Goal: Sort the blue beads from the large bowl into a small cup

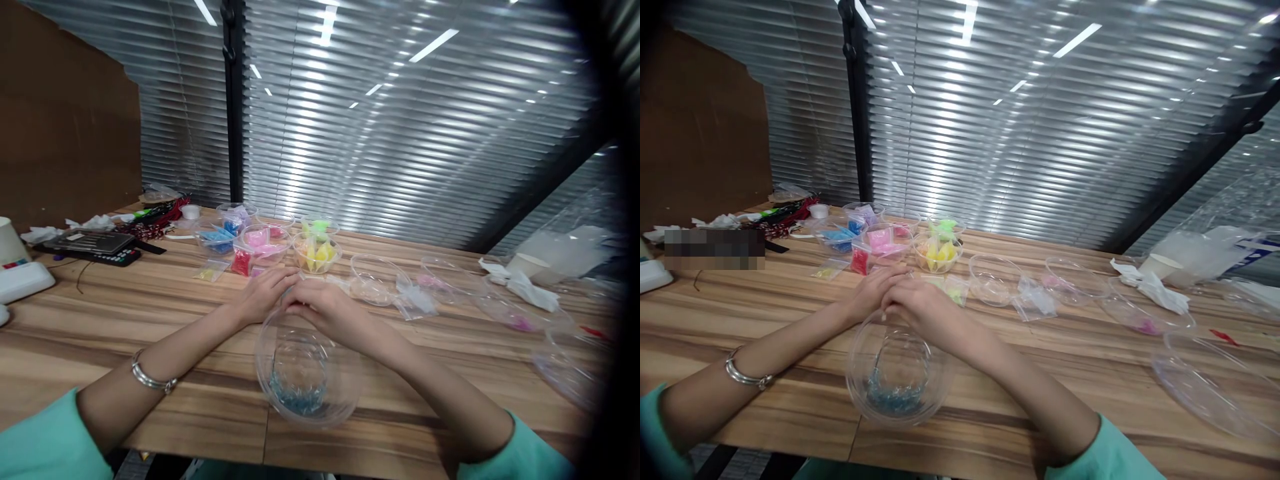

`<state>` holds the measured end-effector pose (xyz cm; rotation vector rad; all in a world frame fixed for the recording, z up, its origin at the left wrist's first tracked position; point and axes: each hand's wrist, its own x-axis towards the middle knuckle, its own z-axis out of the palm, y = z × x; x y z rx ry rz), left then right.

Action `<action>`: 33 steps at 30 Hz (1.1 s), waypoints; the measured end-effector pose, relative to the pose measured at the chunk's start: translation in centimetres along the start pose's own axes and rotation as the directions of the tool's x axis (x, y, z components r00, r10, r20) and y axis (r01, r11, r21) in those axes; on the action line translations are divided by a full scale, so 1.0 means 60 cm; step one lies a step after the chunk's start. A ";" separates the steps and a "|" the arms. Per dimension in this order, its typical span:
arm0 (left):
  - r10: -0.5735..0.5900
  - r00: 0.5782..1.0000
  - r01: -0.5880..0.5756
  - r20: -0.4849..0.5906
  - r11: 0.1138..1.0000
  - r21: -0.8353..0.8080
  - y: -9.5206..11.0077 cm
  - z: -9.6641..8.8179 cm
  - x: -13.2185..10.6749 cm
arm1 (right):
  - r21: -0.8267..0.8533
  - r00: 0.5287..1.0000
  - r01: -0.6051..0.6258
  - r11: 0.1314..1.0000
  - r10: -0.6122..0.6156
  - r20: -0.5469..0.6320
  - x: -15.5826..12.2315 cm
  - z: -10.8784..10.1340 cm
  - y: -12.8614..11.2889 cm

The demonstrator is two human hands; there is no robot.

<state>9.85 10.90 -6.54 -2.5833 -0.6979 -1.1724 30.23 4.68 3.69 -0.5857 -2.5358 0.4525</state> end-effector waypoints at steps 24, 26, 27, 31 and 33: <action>-0.062 0.996 0.068 0.066 0.994 -0.085 0.006 -0.004 0.006 | 0.032 0.944 -0.190 0.981 0.192 -0.269 0.003 -0.011 0.052; -0.068 0.995 0.075 0.079 0.993 -0.091 0.007 -0.006 0.006 | 0.014 0.943 -0.197 0.980 0.193 -0.271 0.003 -0.011 0.055; -0.070 0.994 0.078 0.083 0.992 -0.095 0.007 -0.006 0.005 | 0.005 0.943 -0.199 0.980 0.192 -0.272 0.002 -0.010 0.056; -0.077 0.994 0.084 0.076 0.991 -0.103 0.007 -0.007 0.002 | -0.028 0.947 -0.188 0.982 0.174 -0.272 0.001 -0.007 0.058; -0.070 0.996 0.077 0.062 0.991 -0.106 0.008 -0.007 0.002 | -0.051 0.948 -0.179 0.983 0.158 -0.277 0.000 -0.005 0.060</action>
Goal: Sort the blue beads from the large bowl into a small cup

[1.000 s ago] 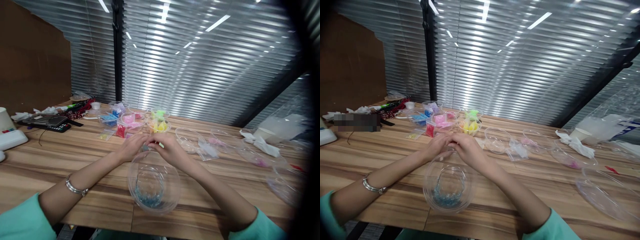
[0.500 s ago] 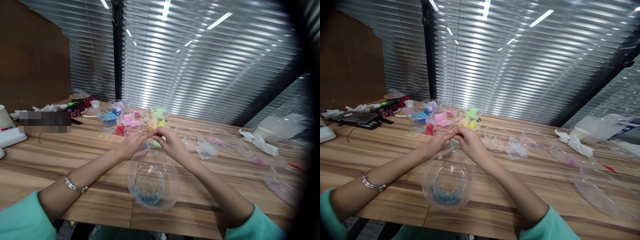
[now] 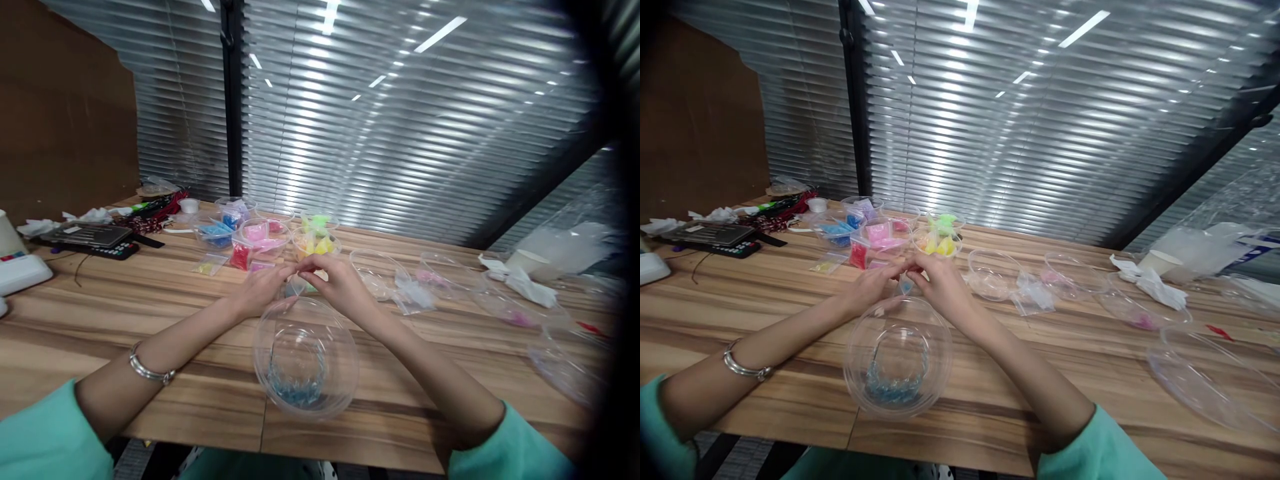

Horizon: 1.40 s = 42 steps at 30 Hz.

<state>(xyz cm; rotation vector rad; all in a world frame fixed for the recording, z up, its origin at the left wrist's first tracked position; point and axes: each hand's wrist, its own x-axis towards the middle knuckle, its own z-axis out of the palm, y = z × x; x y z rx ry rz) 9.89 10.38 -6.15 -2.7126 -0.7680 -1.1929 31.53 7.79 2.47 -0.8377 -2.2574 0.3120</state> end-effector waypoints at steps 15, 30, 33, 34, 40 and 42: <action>0.018 1.000 -0.017 -0.023 1.000 0.019 0.001 0.001 0.002 | -0.084 0.992 0.125 0.989 -0.127 -0.016 -0.004 -0.010 -0.025; -0.022 0.999 0.019 0.036 0.997 0.079 0.011 -0.003 0.006 | -0.197 0.755 0.413 0.889 -0.214 0.620 -0.064 0.050 -0.085; -0.042 0.998 0.038 0.047 0.995 0.092 0.011 -0.002 0.004 | -0.199 0.750 0.424 0.884 -0.219 0.624 -0.065 0.052 -0.082; -0.046 0.998 0.041 0.050 0.995 0.096 0.011 -0.003 0.004 | -0.193 0.749 0.421 0.886 -0.220 0.625 -0.065 0.051 -0.082; -0.037 0.998 0.030 0.056 0.993 0.110 0.014 -0.006 0.007 | -0.195 0.743 0.420 0.886 -0.212 0.635 -0.064 0.050 -0.082; -0.031 0.998 0.024 0.057 0.993 0.113 0.015 -0.007 0.008 | -0.228 0.754 0.428 0.875 -0.206 0.624 -0.063 0.048 -0.086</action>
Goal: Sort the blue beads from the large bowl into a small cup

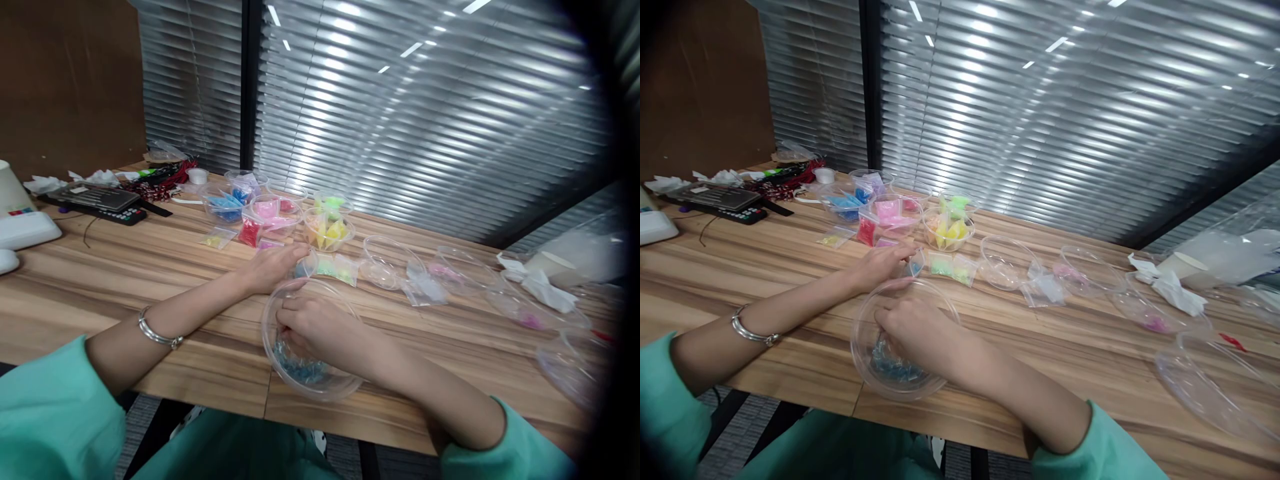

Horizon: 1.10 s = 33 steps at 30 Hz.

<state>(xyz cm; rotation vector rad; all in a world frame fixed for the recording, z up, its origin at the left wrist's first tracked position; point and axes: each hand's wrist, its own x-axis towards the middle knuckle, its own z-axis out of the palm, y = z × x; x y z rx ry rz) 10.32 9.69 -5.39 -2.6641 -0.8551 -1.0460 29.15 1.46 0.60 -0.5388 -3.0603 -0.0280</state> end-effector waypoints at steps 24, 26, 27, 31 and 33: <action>-0.034 0.998 0.033 0.053 0.999 0.007 0.006 -0.007 0.005 | 0.092 0.999 0.009 0.996 -0.013 0.042 -0.001 0.011 0.006; -0.031 0.998 0.031 0.055 0.999 0.006 0.005 -0.007 0.004 | 0.094 0.999 0.003 0.996 -0.008 0.049 -0.001 0.009 0.006; -0.029 0.998 0.029 0.054 1.000 0.007 0.004 -0.007 0.004 | 0.103 0.998 0.000 0.995 -0.006 0.056 -0.001 0.008 0.006; -0.020 0.999 0.019 0.048 1.000 0.008 0.002 -0.005 0.003 | 0.118 0.997 0.001 0.993 -0.009 0.072 -0.001 0.006 0.005; -0.016 0.999 0.015 0.043 1.000 0.008 0.002 -0.004 0.002 | 0.124 0.998 0.007 0.992 -0.015 0.066 -0.001 0.007 0.006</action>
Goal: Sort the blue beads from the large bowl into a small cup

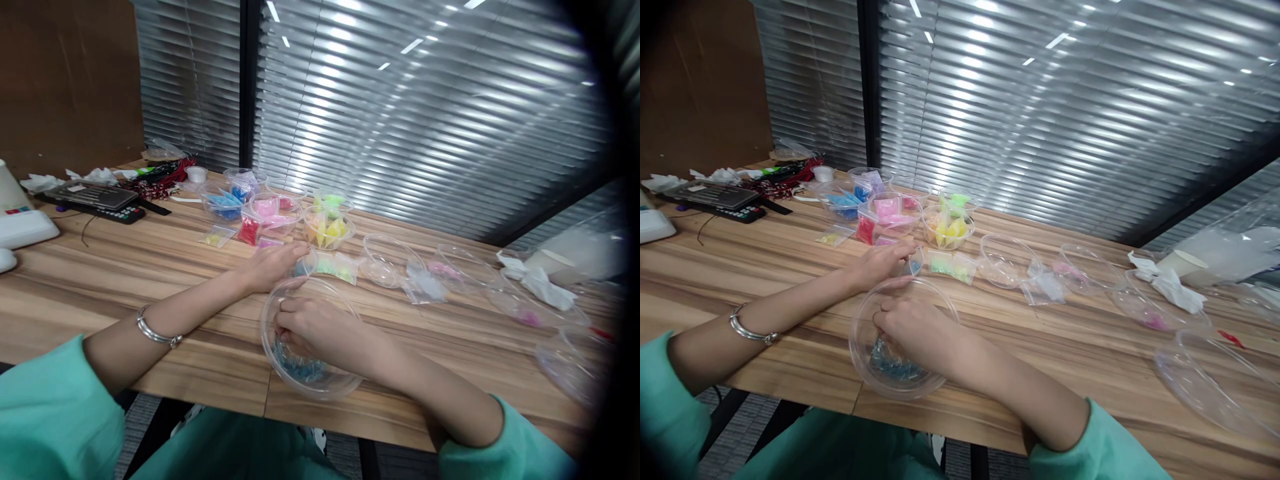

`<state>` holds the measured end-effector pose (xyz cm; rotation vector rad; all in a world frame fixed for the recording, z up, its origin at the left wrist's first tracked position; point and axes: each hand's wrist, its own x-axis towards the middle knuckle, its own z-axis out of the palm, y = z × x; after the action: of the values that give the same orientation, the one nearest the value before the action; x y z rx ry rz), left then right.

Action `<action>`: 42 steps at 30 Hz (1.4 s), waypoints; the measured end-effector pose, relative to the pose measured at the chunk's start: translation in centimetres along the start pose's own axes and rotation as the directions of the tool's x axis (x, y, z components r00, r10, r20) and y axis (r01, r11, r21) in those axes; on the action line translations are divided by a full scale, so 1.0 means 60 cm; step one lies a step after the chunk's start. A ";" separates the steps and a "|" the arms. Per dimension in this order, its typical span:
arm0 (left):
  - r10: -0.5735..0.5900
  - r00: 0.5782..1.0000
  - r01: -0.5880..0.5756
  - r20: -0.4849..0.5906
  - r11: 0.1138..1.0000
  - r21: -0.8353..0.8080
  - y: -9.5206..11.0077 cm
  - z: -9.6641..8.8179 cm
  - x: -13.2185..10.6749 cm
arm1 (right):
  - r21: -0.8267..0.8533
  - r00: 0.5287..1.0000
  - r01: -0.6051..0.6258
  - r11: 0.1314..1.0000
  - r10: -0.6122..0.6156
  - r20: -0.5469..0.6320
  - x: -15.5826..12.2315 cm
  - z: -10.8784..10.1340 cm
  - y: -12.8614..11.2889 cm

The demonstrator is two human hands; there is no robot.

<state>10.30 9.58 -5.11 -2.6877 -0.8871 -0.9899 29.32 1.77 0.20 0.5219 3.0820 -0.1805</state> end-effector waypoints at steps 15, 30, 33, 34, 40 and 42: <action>0.014 1.000 -0.014 -0.016 1.000 -0.012 0.002 -0.002 0.001 | -0.073 1.000 0.021 0.997 -0.021 0.007 0.000 -0.004 -0.005; 0.013 1.000 -0.012 0.010 0.998 -0.061 0.000 -0.002 0.002 | -0.195 0.999 0.041 0.980 -0.041 0.005 0.001 -0.008 -0.013; 0.004 1.000 -0.004 0.008 0.998 -0.063 -0.001 0.000 0.001 | -0.211 1.000 -0.013 0.977 0.012 -0.008 0.001 -0.014 -0.018; 0.003 1.000 -0.002 0.006 0.998 -0.064 -0.001 0.000 0.001 | -0.226 0.999 -0.029 0.974 0.024 -0.025 0.000 -0.016 -0.018; -0.010 1.000 0.010 0.000 0.997 -0.080 -0.005 0.001 -0.003 | 0.059 0.963 -0.177 0.983 0.185 -0.198 0.004 -0.024 -0.011; -0.019 1.000 0.019 0.003 0.996 -0.087 -0.006 0.001 -0.005 | 0.210 0.946 -0.203 0.956 0.247 -0.212 0.003 -0.034 -0.007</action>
<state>9.96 9.76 -5.38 -2.7570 -0.8913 -1.0534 29.03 1.64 2.24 0.9673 3.2127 -0.4360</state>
